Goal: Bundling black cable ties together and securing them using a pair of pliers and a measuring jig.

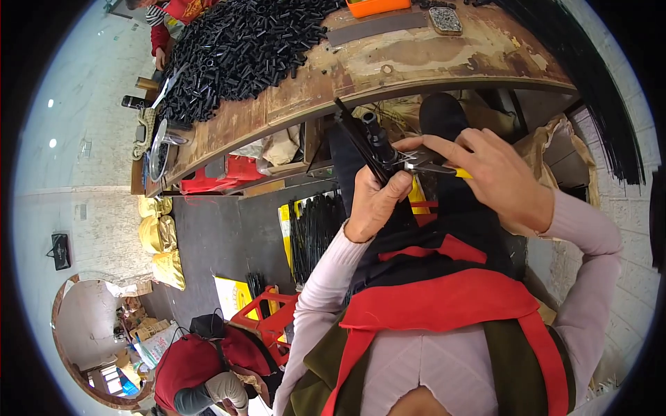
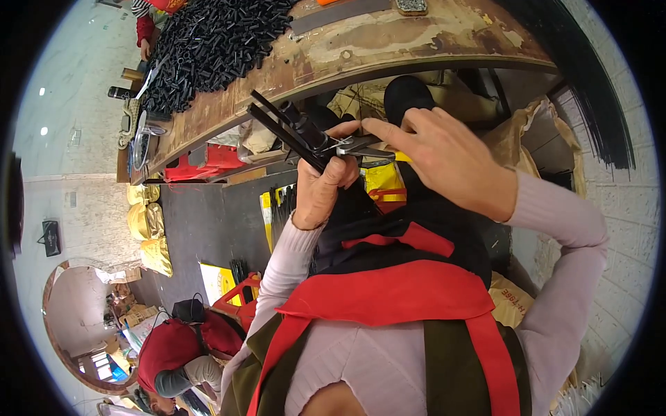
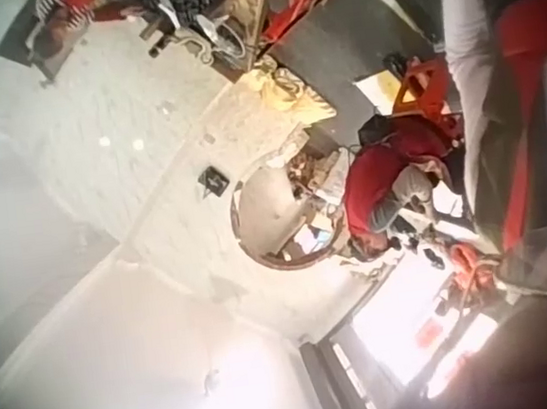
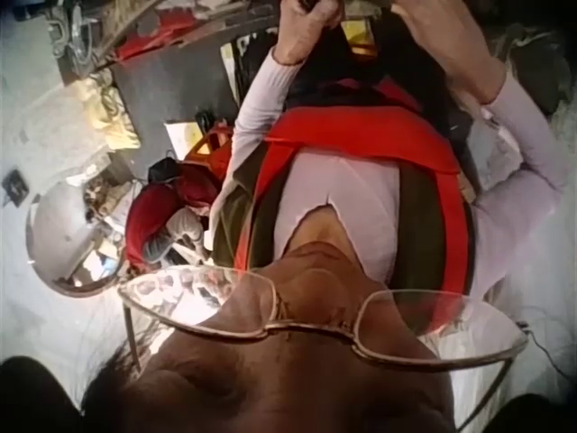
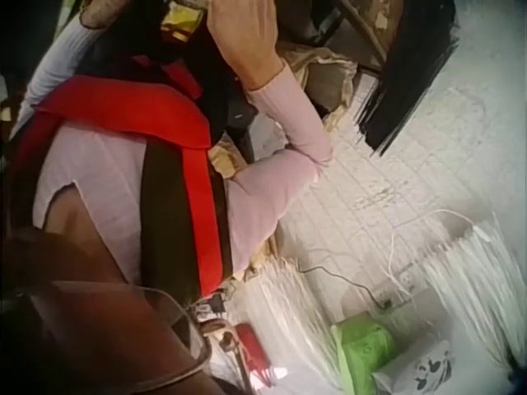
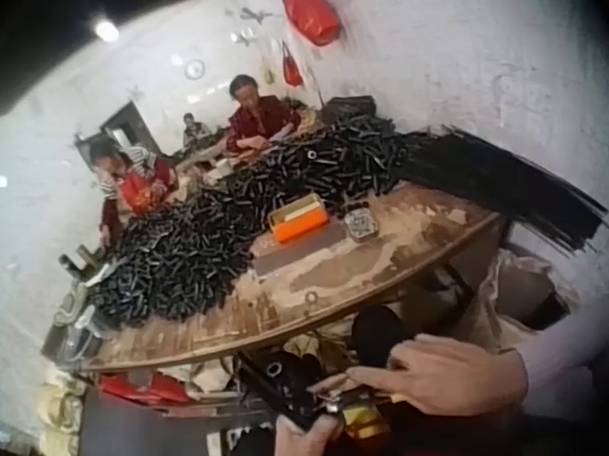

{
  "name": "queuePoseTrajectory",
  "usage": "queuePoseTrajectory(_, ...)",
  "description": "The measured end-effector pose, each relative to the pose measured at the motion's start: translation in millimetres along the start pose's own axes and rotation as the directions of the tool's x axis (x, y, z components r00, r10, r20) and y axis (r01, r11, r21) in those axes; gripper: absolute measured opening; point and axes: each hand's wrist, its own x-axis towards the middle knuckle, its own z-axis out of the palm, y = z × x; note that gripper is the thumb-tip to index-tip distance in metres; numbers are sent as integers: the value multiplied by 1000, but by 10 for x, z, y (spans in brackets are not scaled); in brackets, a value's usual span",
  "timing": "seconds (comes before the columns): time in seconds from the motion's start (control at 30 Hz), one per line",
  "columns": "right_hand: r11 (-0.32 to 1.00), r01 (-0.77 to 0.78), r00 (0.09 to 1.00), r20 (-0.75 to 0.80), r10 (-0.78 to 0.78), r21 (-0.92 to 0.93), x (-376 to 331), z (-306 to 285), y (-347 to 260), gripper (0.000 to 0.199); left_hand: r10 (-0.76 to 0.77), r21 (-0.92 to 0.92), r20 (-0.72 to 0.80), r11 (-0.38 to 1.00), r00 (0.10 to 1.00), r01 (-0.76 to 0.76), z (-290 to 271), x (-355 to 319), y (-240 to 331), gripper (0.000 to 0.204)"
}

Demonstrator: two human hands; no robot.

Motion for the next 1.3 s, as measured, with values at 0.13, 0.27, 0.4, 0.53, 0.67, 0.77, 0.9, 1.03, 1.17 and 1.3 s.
queuePoseTrajectory(0.13, 990, 128, 982, 134, -136, 65, 52, -254, 53, 48, -37, 42, 90, 999, 995, 34, -130, -29, 1, 55)
queuePoseTrajectory(0.27, 227, -693, 649, 730, -216, 684, -62, -219, -59, 41, -118, 40, 146, 993, 982, 114, -18, -42, 74, 47)
queuePoseTrajectory(0.4, 985, 136, 977, -182, -114, 111, -72, -195, 72, 50, -95, -42, 75, 994, 993, 98, -6, 62, 17, 49)
queuePoseTrajectory(0.53, 953, -65, 984, 176, 12, 296, 85, -507, 118, 47, -66, 14, 3, 998, 998, 66, -27, 151, -28, 59)
queuePoseTrajectory(0.67, 166, -850, 463, 860, -213, 499, 74, -595, 139, 43, -112, 29, 197, 994, 974, 109, -86, 134, -23, 76)
queuePoseTrajectory(0.77, 612, -620, 666, 742, 80, 490, -36, -582, 14, 44, -94, 68, 173, 994, 981, 83, -41, 162, -34, 75)
queuePoseTrajectory(0.9, 962, 189, 981, -2, -193, -199, -69, -452, 149, 48, -71, 32, 102, 997, 992, 68, -20, 203, -56, 53)
queuePoseTrajectory(1.03, 522, -693, 621, 780, 82, 497, 160, -782, -28, 41, -69, -45, 144, 996, 987, 76, -58, 180, -40, 52)
queuePoseTrajectory(1.17, 687, -545, 767, 617, 178, 480, -28, -460, -29, 40, -82, -4, 197, 996, 977, 84, -52, 191, -29, 54)
queuePoseTrajectory(1.3, 990, 143, 979, -145, -141, 4, -26, -286, 129, 34, -34, 44, 129, 999, 991, 28, -68, 193, -28, 52)
